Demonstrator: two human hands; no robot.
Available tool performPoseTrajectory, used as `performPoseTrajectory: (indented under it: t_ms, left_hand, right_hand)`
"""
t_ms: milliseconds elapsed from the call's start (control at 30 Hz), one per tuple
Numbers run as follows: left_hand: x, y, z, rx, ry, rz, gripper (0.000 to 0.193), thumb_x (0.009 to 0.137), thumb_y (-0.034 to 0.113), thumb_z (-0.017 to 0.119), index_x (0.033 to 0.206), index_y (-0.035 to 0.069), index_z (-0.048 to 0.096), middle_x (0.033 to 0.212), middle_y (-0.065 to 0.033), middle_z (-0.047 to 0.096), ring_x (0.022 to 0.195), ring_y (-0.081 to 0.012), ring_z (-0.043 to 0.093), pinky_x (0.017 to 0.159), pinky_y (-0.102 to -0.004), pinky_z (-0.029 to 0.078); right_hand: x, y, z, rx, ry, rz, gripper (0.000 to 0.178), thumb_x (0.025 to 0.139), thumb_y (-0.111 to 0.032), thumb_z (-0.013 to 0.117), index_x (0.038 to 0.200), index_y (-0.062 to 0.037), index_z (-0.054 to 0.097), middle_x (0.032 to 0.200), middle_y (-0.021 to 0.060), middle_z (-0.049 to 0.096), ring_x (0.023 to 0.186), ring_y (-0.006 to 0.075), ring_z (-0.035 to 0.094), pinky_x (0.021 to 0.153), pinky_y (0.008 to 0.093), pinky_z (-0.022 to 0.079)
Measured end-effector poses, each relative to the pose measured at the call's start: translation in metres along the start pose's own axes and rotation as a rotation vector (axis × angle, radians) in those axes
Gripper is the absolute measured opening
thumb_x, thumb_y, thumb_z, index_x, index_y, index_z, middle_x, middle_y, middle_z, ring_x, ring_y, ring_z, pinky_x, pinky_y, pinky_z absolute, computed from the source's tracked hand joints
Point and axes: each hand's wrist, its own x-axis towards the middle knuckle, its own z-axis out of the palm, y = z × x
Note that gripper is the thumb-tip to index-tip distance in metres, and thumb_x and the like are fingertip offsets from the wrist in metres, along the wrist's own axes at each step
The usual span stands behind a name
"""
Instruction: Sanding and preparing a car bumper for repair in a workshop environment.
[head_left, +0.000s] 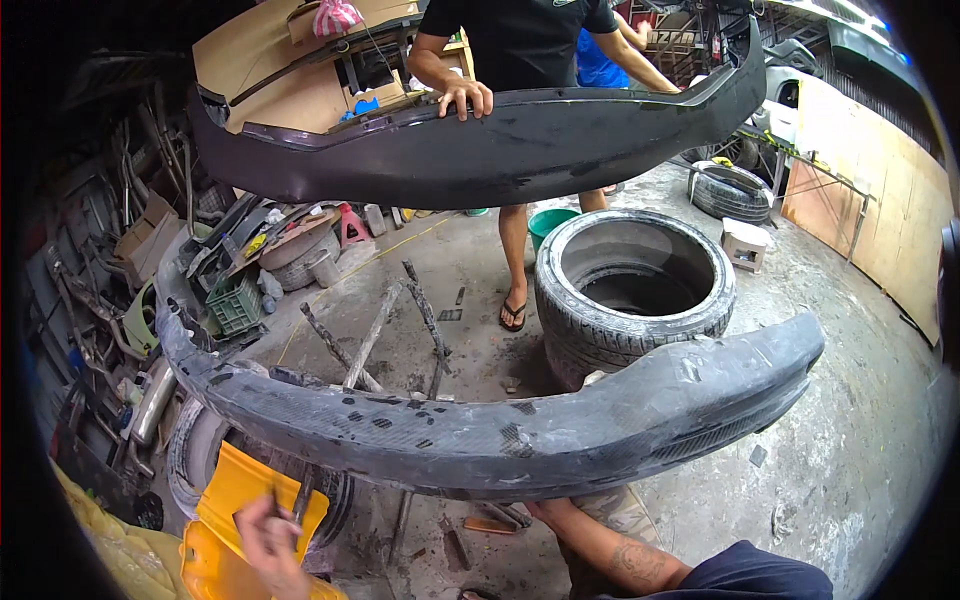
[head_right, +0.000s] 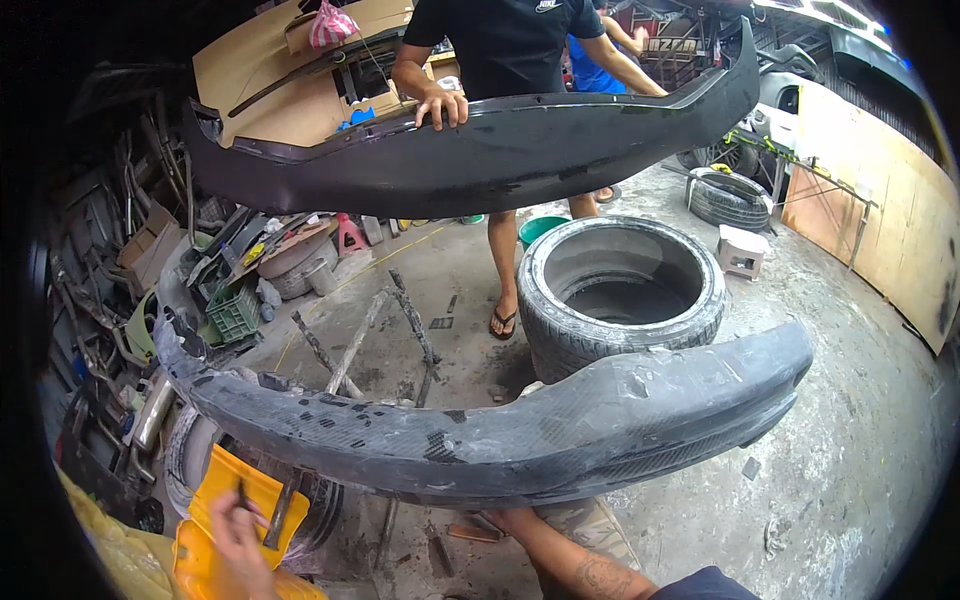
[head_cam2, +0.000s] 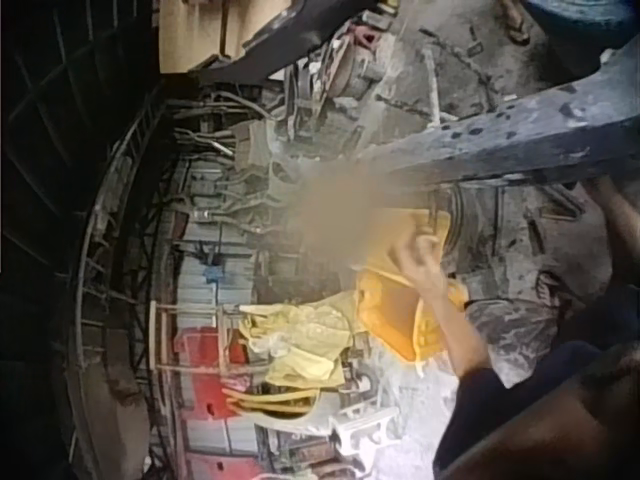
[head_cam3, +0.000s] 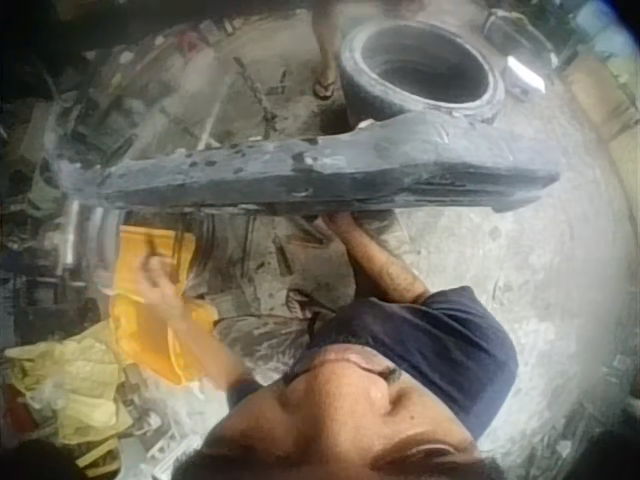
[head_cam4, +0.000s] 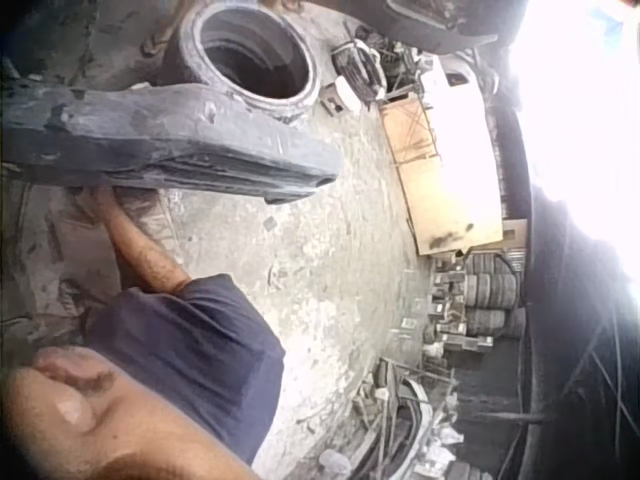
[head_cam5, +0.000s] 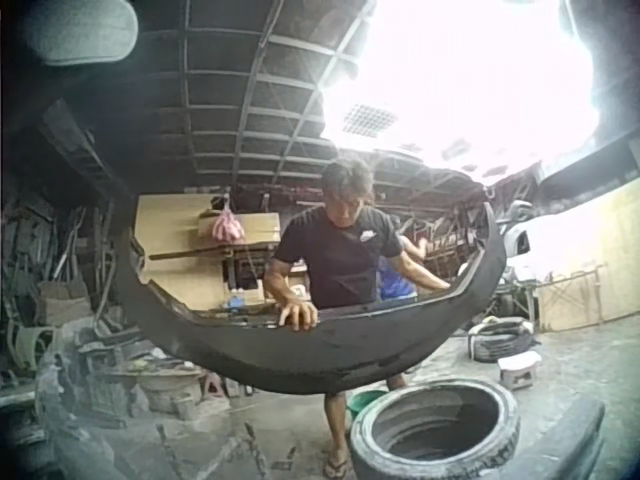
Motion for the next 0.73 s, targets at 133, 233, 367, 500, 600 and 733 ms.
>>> performPoseTrajectory:
  t_ms: [133, 233, 367, 500, 600, 733]
  left_hand:
    - [-0.068, -0.048, 0.041, 0.030, -0.112, -0.349, 0.028, 0.096, 0.021, 0.061, 0.119, 0.004, 0.060, 0.087, -0.0071, 0.066, 0.067, -0.0115, 0.059, 0.063, -0.0239, 0.048]
    - [-0.088, -0.086, 0.068, 0.084, -0.215, -0.353, 0.019, 0.093, 0.013, 0.062, 0.104, -0.003, 0.061, 0.079, -0.0067, 0.063, 0.062, -0.0105, 0.059, 0.057, -0.0266, 0.049]
    - [-0.096, -0.090, 0.079, 0.224, -0.379, -0.273, 0.021, 0.094, 0.015, 0.060, 0.105, -0.003, 0.061, 0.089, -0.0195, 0.065, 0.077, -0.0303, 0.067, 0.068, -0.0383, 0.051]
    - [-0.097, -0.089, 0.093, 0.243, -0.478, -0.292, 0.024, 0.093, 0.016, 0.060, 0.109, -0.002, 0.061, 0.095, -0.0247, 0.064, 0.085, -0.0400, 0.067, 0.073, -0.0450, 0.052]
    - [-0.100, -0.085, 0.093, 0.227, -0.501, -0.312, 0.023, 0.093, 0.015, 0.060, 0.109, -0.001, 0.062, 0.096, -0.0248, 0.064, 0.084, -0.0398, 0.067, 0.072, -0.0460, 0.052]
    - [-0.095, -0.072, 0.095, 0.227, -0.506, -0.383, 0.023, 0.092, 0.016, 0.060, 0.109, -0.001, 0.062, 0.096, -0.0250, 0.064, 0.084, -0.0397, 0.068, 0.074, -0.0454, 0.053]
  right_hand:
    - [-0.006, 0.000, 0.000, -0.157, 0.090, -0.017, 0.037, 0.100, -0.030, 0.049, 0.128, -0.0061, 0.055, 0.132, 0.0106, 0.056, 0.121, 0.0259, 0.053, 0.107, 0.0422, 0.040]
    - [-0.012, 0.007, -0.022, -0.221, 0.178, -0.074, 0.036, 0.099, -0.031, 0.051, 0.125, -0.0067, 0.057, 0.130, 0.0103, 0.058, 0.120, 0.0257, 0.053, 0.106, 0.0419, 0.041]
    - [-0.010, 0.009, -0.026, -0.139, 0.145, -0.105, 0.032, 0.098, -0.029, 0.055, 0.120, -0.0069, 0.058, 0.126, 0.0095, 0.060, 0.117, 0.0239, 0.055, 0.104, 0.0405, 0.042]
    - [-0.008, 0.003, -0.020, -0.259, 0.253, -0.073, 0.035, 0.093, -0.036, 0.061, 0.116, -0.0101, 0.061, 0.120, 0.0066, 0.064, 0.112, 0.0241, 0.057, 0.102, 0.0444, 0.044]
    - [-0.015, 0.007, -0.045, -0.241, 0.133, -0.069, 0.038, 0.091, -0.037, 0.062, 0.118, -0.0099, 0.061, 0.125, 0.0076, 0.062, 0.115, 0.0243, 0.056, 0.104, 0.0458, 0.043]
    - [-0.066, 0.009, -0.037, -0.180, 0.310, -0.009, 0.041, 0.090, -0.039, 0.064, 0.118, -0.0092, 0.061, 0.125, 0.0098, 0.062, 0.117, 0.0250, 0.055, 0.107, 0.0470, 0.040]
